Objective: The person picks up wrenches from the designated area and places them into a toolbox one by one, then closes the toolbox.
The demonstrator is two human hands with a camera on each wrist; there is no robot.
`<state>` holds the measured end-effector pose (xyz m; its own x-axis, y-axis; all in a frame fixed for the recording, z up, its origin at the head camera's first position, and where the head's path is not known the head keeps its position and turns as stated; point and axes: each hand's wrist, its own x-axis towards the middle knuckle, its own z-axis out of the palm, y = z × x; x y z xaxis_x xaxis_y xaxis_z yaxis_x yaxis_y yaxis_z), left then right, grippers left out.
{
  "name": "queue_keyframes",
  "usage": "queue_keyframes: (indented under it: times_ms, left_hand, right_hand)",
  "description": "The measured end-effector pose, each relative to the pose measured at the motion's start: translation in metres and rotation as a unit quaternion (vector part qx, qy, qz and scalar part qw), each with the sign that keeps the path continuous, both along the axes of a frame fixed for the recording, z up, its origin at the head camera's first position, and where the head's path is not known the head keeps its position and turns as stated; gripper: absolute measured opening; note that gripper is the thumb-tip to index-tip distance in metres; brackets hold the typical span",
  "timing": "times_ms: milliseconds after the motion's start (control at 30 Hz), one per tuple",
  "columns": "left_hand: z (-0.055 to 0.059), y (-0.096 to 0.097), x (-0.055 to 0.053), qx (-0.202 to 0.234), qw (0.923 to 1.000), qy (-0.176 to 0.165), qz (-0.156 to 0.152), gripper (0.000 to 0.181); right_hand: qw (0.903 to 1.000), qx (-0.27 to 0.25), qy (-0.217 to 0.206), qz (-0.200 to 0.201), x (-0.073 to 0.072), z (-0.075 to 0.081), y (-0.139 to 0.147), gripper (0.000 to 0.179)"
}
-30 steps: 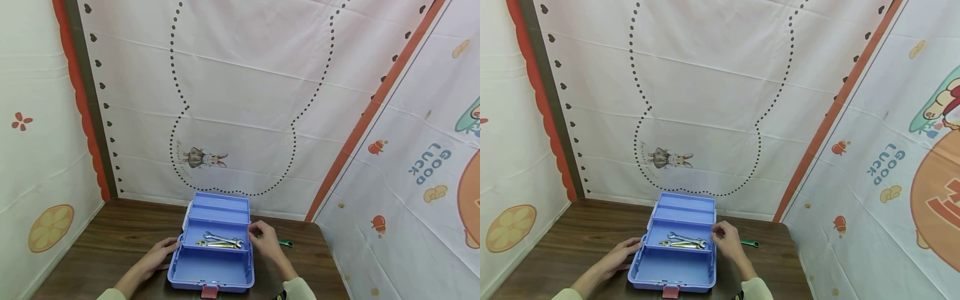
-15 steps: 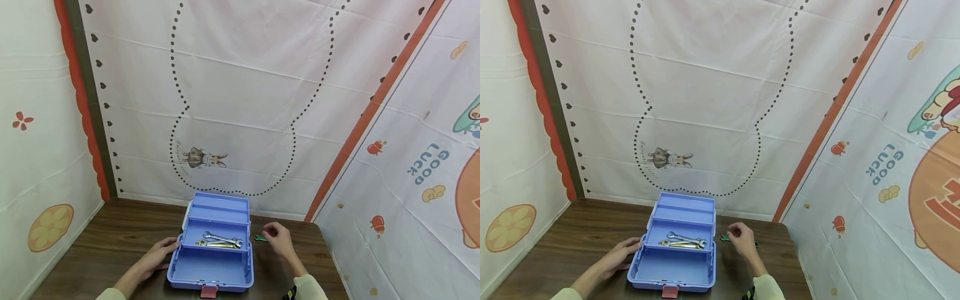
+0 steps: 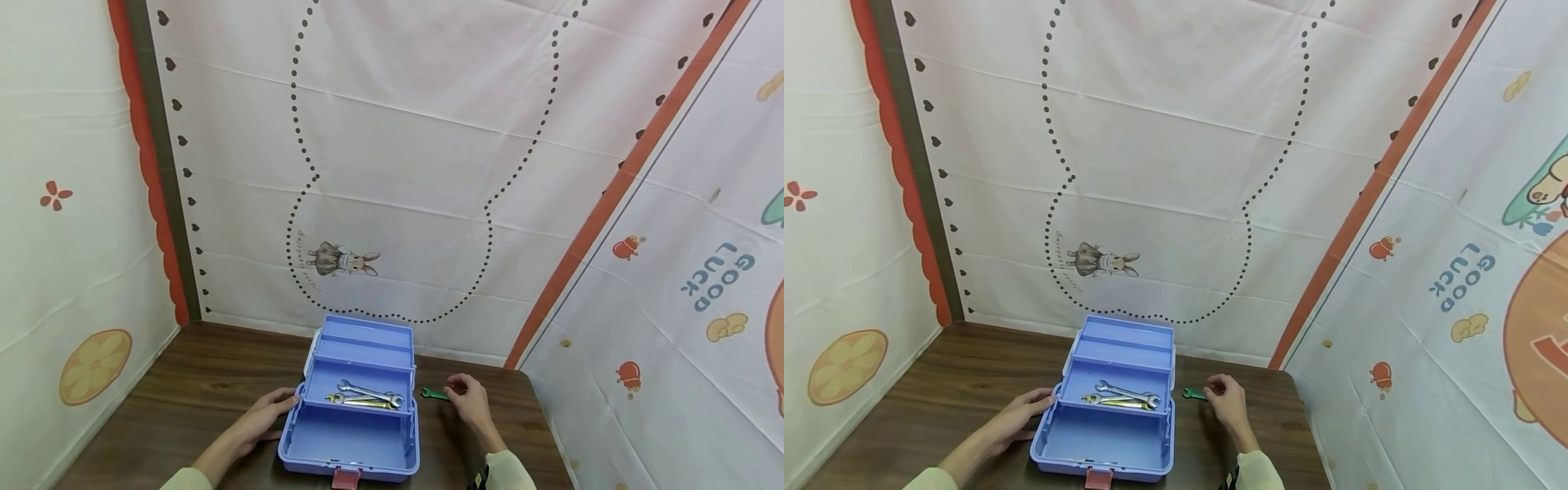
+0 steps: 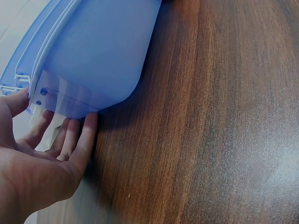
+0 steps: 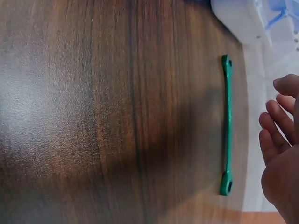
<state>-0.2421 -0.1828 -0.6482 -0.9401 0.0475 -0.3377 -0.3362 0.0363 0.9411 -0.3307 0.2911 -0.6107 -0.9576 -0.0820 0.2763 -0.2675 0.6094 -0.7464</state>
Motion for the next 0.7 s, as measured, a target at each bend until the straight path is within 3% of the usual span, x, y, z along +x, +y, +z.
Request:
queue_keyframes:
  times_ms: [267,700]
  left_hand:
    - [0.003,0.000,0.000,0.004,1.0000,0.001,0.001,0.073]
    - [0.001,-0.001,0.001,0.005,1.0000,-0.001,0.006,0.070]
  right_hand:
    - [0.9987,0.027,-0.042,-0.011,-0.007,-0.008,0.003,0.022]
    - [0.9976,0.049,-0.045,-0.019,-0.010,-0.022,0.001,0.020]
